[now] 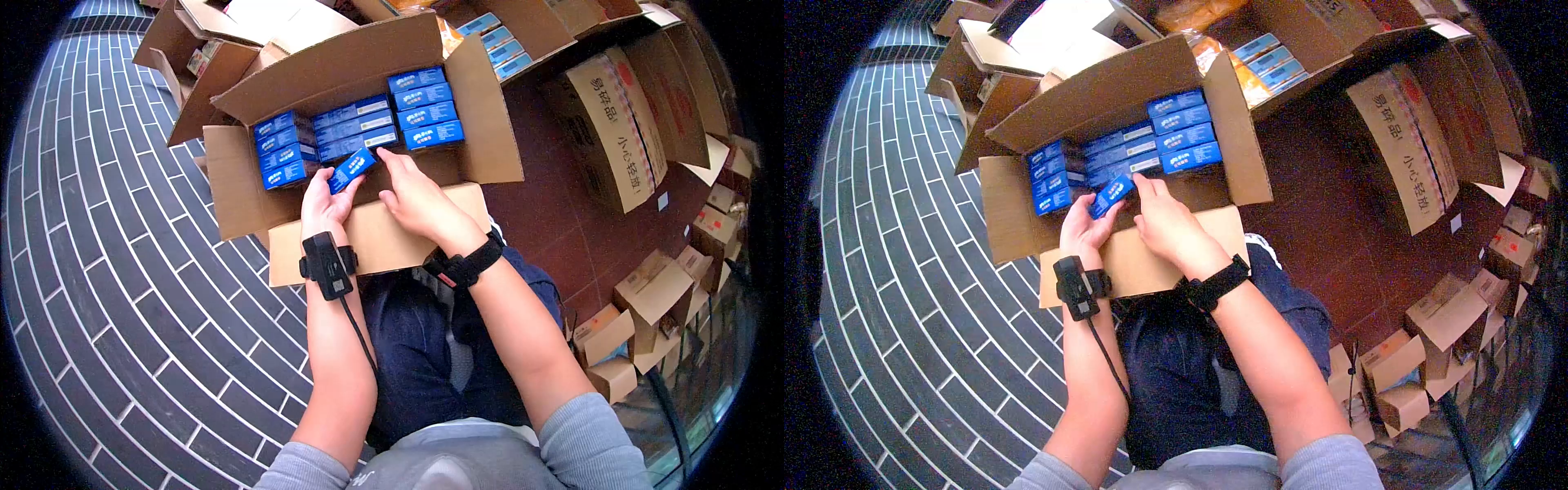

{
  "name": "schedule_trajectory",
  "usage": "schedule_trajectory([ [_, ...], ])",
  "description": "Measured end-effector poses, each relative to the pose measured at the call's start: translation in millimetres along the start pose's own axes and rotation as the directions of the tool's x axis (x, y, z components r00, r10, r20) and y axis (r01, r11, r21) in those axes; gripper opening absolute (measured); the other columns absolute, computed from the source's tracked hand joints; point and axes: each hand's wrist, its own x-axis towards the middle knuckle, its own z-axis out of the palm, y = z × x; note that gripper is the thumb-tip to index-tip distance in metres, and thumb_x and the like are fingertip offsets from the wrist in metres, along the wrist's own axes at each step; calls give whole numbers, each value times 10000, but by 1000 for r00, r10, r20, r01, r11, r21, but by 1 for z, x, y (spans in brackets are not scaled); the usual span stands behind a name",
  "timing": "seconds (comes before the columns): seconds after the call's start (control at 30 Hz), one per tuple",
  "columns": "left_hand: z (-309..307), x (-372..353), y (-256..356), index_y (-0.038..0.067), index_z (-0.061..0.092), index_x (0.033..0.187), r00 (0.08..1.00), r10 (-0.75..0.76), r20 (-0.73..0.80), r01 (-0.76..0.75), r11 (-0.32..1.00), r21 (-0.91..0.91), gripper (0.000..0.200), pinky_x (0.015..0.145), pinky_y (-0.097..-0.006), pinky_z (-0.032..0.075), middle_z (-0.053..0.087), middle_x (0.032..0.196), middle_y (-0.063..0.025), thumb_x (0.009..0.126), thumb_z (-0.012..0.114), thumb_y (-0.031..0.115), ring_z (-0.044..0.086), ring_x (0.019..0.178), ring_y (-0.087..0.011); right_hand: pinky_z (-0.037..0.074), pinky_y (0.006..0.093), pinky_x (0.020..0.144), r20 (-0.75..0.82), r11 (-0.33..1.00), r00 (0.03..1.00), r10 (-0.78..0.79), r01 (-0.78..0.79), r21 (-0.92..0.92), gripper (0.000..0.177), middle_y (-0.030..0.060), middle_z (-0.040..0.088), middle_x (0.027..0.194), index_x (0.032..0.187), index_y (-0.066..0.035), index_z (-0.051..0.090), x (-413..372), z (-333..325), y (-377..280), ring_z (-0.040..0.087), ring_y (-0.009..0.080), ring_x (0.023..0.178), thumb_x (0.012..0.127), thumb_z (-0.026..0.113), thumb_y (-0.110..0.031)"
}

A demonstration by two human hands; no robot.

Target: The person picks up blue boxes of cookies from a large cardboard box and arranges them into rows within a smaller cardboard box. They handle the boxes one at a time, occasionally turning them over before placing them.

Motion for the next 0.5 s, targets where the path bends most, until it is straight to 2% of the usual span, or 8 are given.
schedule_trajectory([
  [0.03, 5, -9, -2, -97, 369, 1120, 1000, -2, 2, 2, 1000, 5, 303, 962, -532, 369, 427, 1188, -261, 881, 413, 85, 402, 1140, -415, 374, 399, 951, -40, 1000, 999, -25, 25, 2, 564, 246, 403, 1242, 1289, 5, 306, 0, 0, 2, 427, 394, 1130, 782, 546, -62],
  [0.1, 13, -29, -5, -64, 390, 1071, 990, 76, 118, -95, 981, 169, 241, 939, -528, 395, 466, 1135, -231, 872, 419, 68, 459, 1084, -383, 372, 401, 953, -81, 999, 995, -50, 50, 5, 579, 242, 400, 1246, 1294, 4, 296, 2, 3, 7, 422, 395, 1136, 769, 539, -22],
  [0.13, 16, -40, -5, -47, 396, 1077, 986, 62, 156, -94, 975, 202, 238, 926, -527, 408, 470, 1145, -219, 868, 424, 63, 475, 1073, -364, 372, 398, 955, -135, 994, 986, -102, 105, 15, 586, 240, 399, 1247, 1293, -1, 299, 4, 4, 9, 413, 395, 1145, 756, 533, 4],
  [0.3, 16, -64, -11, -9, 423, 1090, 957, 86, 278, -155, 959, 236, 242, 910, -509, 427, 510, 1119, -178, 867, 448, 83, 500, 1046, -324, 405, 398, 917, -256, 979, 946, -200, 202, -17, 566, 217, 441, 1205, 1258, -57, 358, 5, -4, 0, 459, 388, 1092, 731, 553, 13],
  [0.37, 20, -70, -9, 7, 457, 1089, 908, 74, 413, -201, 941, 273, 257, 898, -482, 420, 528, 1112, -147, 865, 471, 133, 509, 1042, -278, 474, 426, 774, -226, 986, 962, -153, 134, -95, 458, 166, 526, 1066, 1148, -48, 436, -1, -16, -14, 550, 369, 931, 714, 581, -25],
  [0.4, 22, -69, -3, 73, 504, 1070, 943, 14, 333, -133, 932, 337, 234, 904, -445, 336, 561, 1024, -52, 858, 480, 169, 504, 981, -206, 474, 426, 774, -224, 986, 963, -153, 135, -96, 458, 166, 526, 1066, 1148, -48, 436, -1, -18, -15, 550, 369, 931, 714, 581, -25],
  [0.43, 22, -70, -3, 73, 504, 1070, 943, 15, 331, -133, 933, 336, 234, 904, -445, 336, 561, 1024, -52, 858, 480, 169, 504, 981, -206, 468, 429, 761, -149, 987, 983, -109, 89, -136, 417, 156, 543, 1002, 1098, -77, 456, -1, -20, -16, 557, 357, 904, 709, 608, -55],
  [0.5, 22, -74, -7, 111, 511, 1119, 955, 174, 239, -262, 872, 414, 287, 911, -394, 262, 549, 1039, -5, 847, 498, 202, 480, 974, -174, 461, 433, 747, -76, 983, 995, -60, 45, -178, 378, 146, 561, 938, 1048, -106, 476, -2, -21, -16, 563, 345, 876, 704, 635, -85],
])
